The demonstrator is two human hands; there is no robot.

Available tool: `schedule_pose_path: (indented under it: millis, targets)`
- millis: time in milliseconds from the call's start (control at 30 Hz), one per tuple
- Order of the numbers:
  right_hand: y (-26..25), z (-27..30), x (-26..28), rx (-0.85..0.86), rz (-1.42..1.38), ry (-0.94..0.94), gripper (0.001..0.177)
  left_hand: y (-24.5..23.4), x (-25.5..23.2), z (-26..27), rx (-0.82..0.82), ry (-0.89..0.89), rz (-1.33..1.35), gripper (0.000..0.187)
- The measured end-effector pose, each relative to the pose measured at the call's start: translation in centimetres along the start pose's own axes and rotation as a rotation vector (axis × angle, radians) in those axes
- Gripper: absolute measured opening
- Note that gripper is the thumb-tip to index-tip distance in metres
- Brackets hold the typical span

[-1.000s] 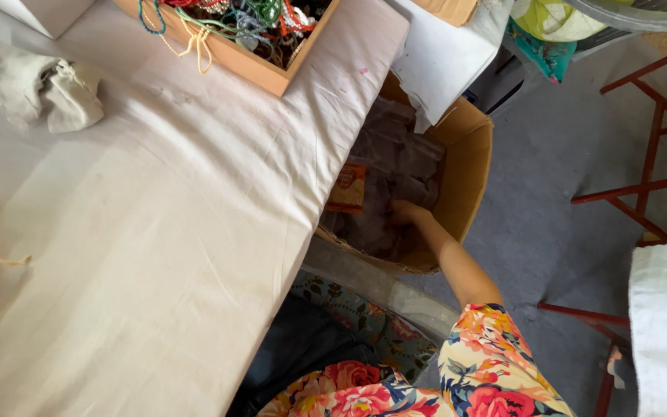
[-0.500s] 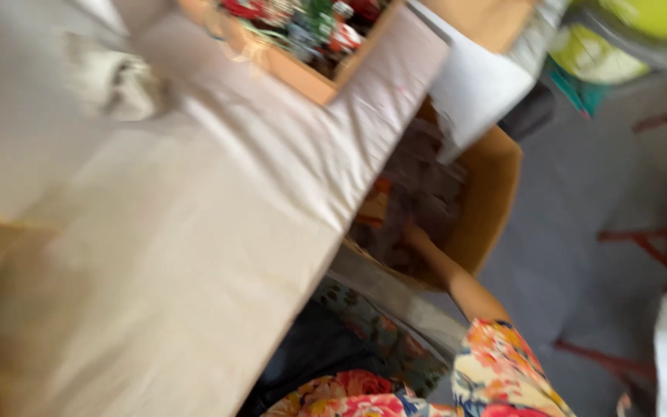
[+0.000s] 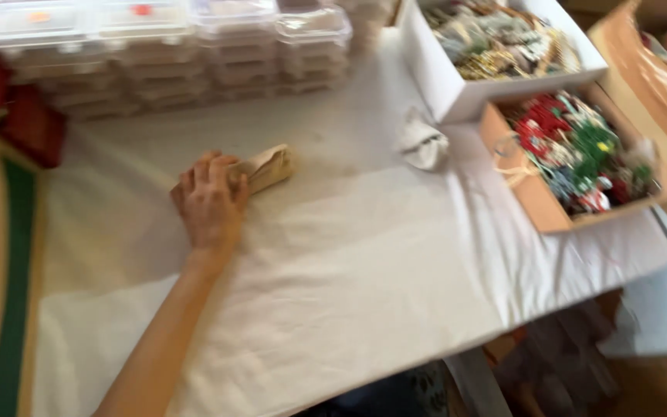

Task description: Organizing and packaging small items into bags and plastic containers.

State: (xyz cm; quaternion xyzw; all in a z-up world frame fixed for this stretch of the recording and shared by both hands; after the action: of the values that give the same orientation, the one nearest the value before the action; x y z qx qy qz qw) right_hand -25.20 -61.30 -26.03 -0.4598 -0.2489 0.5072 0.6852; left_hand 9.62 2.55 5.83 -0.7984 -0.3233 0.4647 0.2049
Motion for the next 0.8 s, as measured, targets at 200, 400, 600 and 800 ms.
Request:
schedule_pose_path:
  millis: [200, 400, 600, 800]
  targets:
    - [-7.2, 3.4, -0.7, -0.076, 0.099, -0.063, 0.102, 1.7, -0.2, 0.9, -0.012, 0.314, -0.028, 0.032]
    - [-10.1, 7.8, -2.4, -0.141, 0.169, -0.055, 0.096, 1.1, -2.4, 0.7, 0.049, 0.351, 0.017, 0.043]
    - [-15.5, 8.8, -6.3, -0.228, 0.235, -0.067, 0.090, 0.2, 3.6, -2.2, 0.023, -0.022, 0.168, 0.029]
    - [-16.5, 4.1, -9.7, -0.291, 0.275, -0.093, 0.084, -4.0, 8.8, -2.6, -0.065, -0.251, 0.056, 0.027]
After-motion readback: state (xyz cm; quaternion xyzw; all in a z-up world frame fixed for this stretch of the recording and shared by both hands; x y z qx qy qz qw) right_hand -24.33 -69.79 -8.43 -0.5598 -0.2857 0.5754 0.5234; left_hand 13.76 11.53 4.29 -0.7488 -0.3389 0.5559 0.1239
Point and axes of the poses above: each hand's wrist, its own z-axis away from the middle knuckle, its own y-axis out of the palm, x = y × z, the point moved 9 cm from there along -z, towards the middle knuckle, and after that the axes turned 8 degrees about z, right-handed, at the moved point
